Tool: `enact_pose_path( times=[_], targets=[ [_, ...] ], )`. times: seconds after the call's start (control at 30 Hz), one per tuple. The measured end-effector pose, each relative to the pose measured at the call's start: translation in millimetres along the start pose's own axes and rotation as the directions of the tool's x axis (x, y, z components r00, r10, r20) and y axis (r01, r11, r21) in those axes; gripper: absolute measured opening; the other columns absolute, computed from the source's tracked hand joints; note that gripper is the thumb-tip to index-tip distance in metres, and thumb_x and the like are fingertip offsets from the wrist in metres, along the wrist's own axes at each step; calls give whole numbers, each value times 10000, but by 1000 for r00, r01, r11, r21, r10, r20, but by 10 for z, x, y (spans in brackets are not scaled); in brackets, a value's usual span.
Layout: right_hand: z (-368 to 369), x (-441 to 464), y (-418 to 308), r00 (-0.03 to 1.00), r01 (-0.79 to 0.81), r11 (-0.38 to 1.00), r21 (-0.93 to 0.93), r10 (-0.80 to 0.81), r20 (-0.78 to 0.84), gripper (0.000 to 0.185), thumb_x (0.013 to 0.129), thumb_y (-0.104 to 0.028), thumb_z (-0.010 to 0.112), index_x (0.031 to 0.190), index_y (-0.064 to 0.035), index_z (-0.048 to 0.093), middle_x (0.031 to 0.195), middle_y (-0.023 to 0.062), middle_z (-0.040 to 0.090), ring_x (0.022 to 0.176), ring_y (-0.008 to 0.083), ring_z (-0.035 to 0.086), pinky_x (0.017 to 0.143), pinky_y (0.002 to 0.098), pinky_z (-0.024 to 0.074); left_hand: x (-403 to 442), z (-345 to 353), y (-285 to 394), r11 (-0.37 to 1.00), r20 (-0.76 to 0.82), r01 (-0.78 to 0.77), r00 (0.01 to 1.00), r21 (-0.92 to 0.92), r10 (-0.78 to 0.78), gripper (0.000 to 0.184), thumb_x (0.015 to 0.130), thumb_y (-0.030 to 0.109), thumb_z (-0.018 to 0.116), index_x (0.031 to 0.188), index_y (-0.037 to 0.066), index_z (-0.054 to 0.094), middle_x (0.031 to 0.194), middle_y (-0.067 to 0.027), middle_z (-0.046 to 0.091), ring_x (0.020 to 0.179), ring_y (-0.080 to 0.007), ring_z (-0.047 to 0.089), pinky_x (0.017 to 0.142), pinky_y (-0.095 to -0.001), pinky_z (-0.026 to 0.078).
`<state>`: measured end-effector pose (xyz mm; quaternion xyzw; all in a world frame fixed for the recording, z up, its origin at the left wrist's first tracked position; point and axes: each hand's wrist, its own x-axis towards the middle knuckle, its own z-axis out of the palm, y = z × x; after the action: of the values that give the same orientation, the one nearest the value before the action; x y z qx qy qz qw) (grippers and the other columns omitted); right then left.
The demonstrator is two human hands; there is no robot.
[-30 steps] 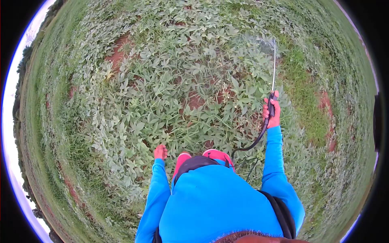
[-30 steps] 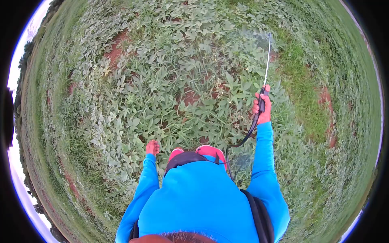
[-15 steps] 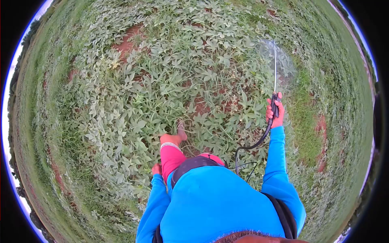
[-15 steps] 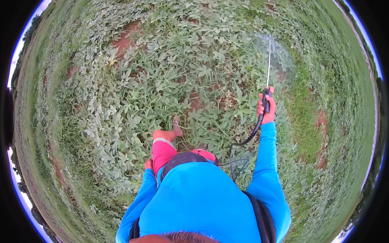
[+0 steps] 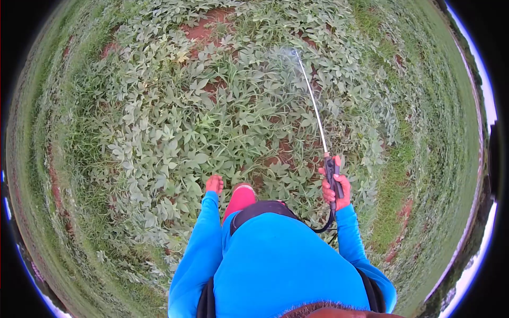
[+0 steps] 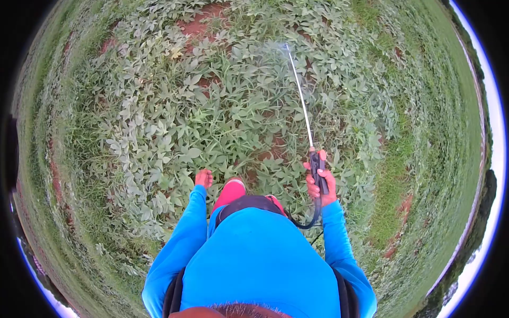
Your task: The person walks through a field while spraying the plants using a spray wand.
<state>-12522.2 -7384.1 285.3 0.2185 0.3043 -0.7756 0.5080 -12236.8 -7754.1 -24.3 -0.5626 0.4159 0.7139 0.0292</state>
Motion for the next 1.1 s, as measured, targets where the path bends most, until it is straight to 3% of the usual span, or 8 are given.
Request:
enact_pose_path(
  times=[0.2,0.43,0.67,0.77,0.9,1.0,1.03,1.1],
  targets=[
    [895,809,368,968,-233,939,-253,249,34,527,905,-231,523,1365,-8,394,758,58,507,488,86,451,390,225,389,380,-2,389,998,-15,60,998,17,-60,307,947,403,471,908,120,584,701,-10,576,535,-110,498,448,-283,415],
    [1989,1902,963,821,-435,687,-582,568,57,480,881,-180,545,1321,-11,452,725,19,507,450,55,438,360,208,344,415,-221,347,993,-11,120,993,-1,-120,317,942,400,497,928,96,585,686,-13,575,501,-102,475,408,-273,382],
    [2877,2838,1660,672,-345,476,-809,727,142,429,825,-239,612,1191,-28,540,690,-10,503,440,31,419,363,196,320,164,-541,562,986,-105,154,981,-63,-160,280,913,353,516,925,87,601,695,-36,584,494,-116,493,383,-274,376],
    [3103,3144,1847,613,-326,451,-831,770,178,421,810,-261,629,1156,-33,557,682,-18,505,444,28,419,360,195,319,120,-659,723,986,-149,165,974,-33,-168,298,923,378,507,920,96,606,712,-34,590,501,-117,491,397,-284,389],
    [3323,3334,1803,641,-267,468,-843,739,207,418,812,-288,624,1139,-36,559,687,-15,510,452,31,424,366,193,323,180,-851,806,991,-164,126,978,-36,-130,320,932,402,496,912,99,597,703,-32,583,503,-119,483,399,-282,386],
    [3328,3397,1619,754,-198,503,-841,626,197,419,813,-288,624,1142,-36,558,688,-11,508,454,35,426,374,197,326,247,-891,911,994,-165,108,981,19,-103,323,930,400,473,926,107,610,717,-28,598,532,-132,518,446,-306,435],
    [3325,3372,1512,781,-176,561,-809,580,232,338,796,-326,665,978,-52,588,670,2,515,444,52,429,364,204,319,271,-880,945,993,-161,109,982,45,-101,327,929,397,463,934,109,617,725,-26,605,547,-139,536,469,-318,460],
    [3222,3375,1297,829,-169,600,-782,515,217,325,800,-319,660,978,-57,584,677,5,514,450,56,435,366,206,318,322,-828,1018,992,-144,102,985,72,-91,325,932,396,460,932,111,616,722,-26,602,545,-137,532,471,-309,459]
  ],
)
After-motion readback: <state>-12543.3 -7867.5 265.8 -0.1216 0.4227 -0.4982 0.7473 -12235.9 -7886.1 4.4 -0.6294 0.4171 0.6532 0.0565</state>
